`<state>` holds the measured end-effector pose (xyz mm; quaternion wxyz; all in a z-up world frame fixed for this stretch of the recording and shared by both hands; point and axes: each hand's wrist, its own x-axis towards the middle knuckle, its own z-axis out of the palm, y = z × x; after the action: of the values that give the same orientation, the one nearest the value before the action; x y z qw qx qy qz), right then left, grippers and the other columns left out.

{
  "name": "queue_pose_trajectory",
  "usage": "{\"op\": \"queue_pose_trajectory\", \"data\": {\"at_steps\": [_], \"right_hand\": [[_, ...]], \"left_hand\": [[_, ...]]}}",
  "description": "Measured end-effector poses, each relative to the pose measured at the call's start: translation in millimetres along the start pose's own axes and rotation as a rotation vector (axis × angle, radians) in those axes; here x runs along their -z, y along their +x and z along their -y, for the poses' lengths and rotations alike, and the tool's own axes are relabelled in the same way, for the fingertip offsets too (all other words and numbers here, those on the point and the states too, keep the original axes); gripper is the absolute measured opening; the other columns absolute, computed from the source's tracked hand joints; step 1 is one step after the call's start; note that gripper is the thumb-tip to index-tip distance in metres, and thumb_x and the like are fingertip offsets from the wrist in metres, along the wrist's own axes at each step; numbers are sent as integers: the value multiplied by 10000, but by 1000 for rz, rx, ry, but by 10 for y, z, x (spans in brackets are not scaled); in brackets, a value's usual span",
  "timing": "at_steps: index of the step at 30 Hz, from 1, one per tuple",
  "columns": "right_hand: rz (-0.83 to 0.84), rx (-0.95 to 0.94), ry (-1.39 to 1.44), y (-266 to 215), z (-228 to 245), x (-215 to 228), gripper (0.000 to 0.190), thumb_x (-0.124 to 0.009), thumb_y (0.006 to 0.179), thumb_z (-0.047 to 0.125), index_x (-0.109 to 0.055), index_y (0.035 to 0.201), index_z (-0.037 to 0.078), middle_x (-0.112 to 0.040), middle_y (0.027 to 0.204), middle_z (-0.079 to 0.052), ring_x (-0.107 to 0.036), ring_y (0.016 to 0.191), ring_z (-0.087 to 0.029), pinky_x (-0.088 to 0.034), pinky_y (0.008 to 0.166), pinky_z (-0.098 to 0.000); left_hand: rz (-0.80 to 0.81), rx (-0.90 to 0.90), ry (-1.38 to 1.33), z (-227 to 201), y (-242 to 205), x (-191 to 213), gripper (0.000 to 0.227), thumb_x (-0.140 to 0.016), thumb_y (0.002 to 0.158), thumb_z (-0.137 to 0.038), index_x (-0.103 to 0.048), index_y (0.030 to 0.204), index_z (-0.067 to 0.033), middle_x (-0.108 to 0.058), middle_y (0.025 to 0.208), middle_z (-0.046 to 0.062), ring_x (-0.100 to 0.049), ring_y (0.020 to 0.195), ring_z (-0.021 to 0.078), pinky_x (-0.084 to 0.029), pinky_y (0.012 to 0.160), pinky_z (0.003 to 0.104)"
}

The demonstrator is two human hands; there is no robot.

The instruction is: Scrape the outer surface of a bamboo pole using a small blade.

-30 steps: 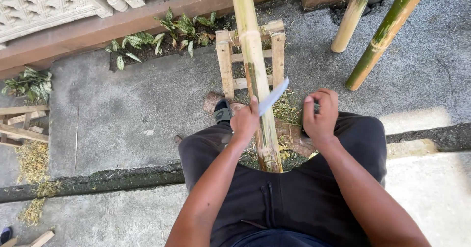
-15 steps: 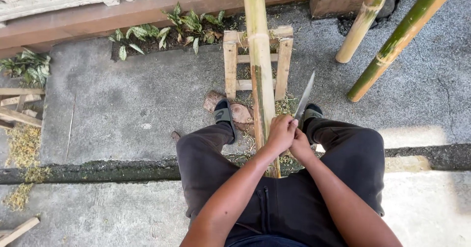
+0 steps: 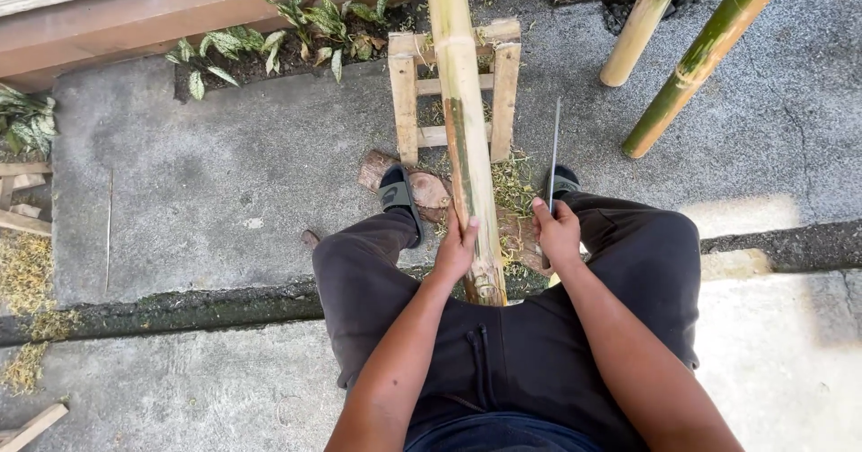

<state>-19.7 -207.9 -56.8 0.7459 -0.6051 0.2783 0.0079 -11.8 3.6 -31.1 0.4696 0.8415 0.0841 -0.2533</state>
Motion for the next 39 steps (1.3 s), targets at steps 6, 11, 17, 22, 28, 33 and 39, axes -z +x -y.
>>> {"op": "queue_pose_trajectory", "data": {"at_steps": [6, 11, 17, 22, 28, 33, 39], "right_hand": [[237, 80, -485, 165, -317, 317, 265, -768, 837, 241, -701, 955, 14, -648, 761, -61, -559, 645, -129, -455, 601, -325], [218, 144, -1047, -456, 463, 89, 658, -665, 756, 691, -720, 854, 42, -674, 668, -149, -683, 644, -291, -528, 650, -418], [327, 179, -1326, -417, 139, 252, 855, -547, 707, 900, -730, 756, 66, -668, 616, -152, -719, 673, -339, -546, 677, -468], [347, 226, -1317, -444, -78, 324, 822, -559, 741, 870, -723, 714, 66, -671, 617, -147, -708, 677, -350, -545, 672, -486], [444, 337, -1295, -477, -149, 231, 816, -601, 722, 850, -701, 673, 43, -645, 577, -164, -681, 624, -375, -539, 637, -501], [494, 396, -1348, -552, -16, 105, 812, -584, 739, 854, -700, 651, 55, -644, 558, -180, -682, 580, -382, -550, 605, -504], [460, 450, -1334, -497, -82, 109, 783, -585, 751, 836, -700, 623, 72, -646, 565, -168, -675, 580, -373, -545, 589, -497]], "left_hand": [[-199, -63, 29, 1004, 551, -287, 543, -343, 1170, -510, -409, 1634, -235, -773, 1180, 274, -723, 1104, 344, -562, 936, 401], [31, -203, -394, 1063, 539, -324, 859, -609, 903, -234, -192, 1639, -81, -552, 1493, 258, -581, 1328, 315, -473, 1077, 378], [306, -268, -148, 838, 320, -117, 1363, -908, 768, -196, 169, 1595, -76, 12, 1622, 331, -168, 1500, 411, -290, 1183, 424], [403, -136, -409, 626, 134, -61, 1609, -931, 739, -333, 518, 1380, -53, -60, 1648, 223, -330, 1516, 285, -346, 1207, 373], [359, -94, -408, 388, -177, 76, 1485, -858, 714, -407, 313, 1562, -64, -508, 1502, 267, -567, 1302, 290, -482, 1057, 344], [255, -159, -303, 672, -189, 28, 1363, -894, 801, -382, 124, 1639, -37, -398, 1588, 156, -526, 1377, 218, -481, 1089, 341], [293, -153, -372, 267, -305, 197, 1429, -941, 656, -423, 29, 1626, -23, -546, 1479, 182, -610, 1277, 228, -514, 1053, 337]]}}
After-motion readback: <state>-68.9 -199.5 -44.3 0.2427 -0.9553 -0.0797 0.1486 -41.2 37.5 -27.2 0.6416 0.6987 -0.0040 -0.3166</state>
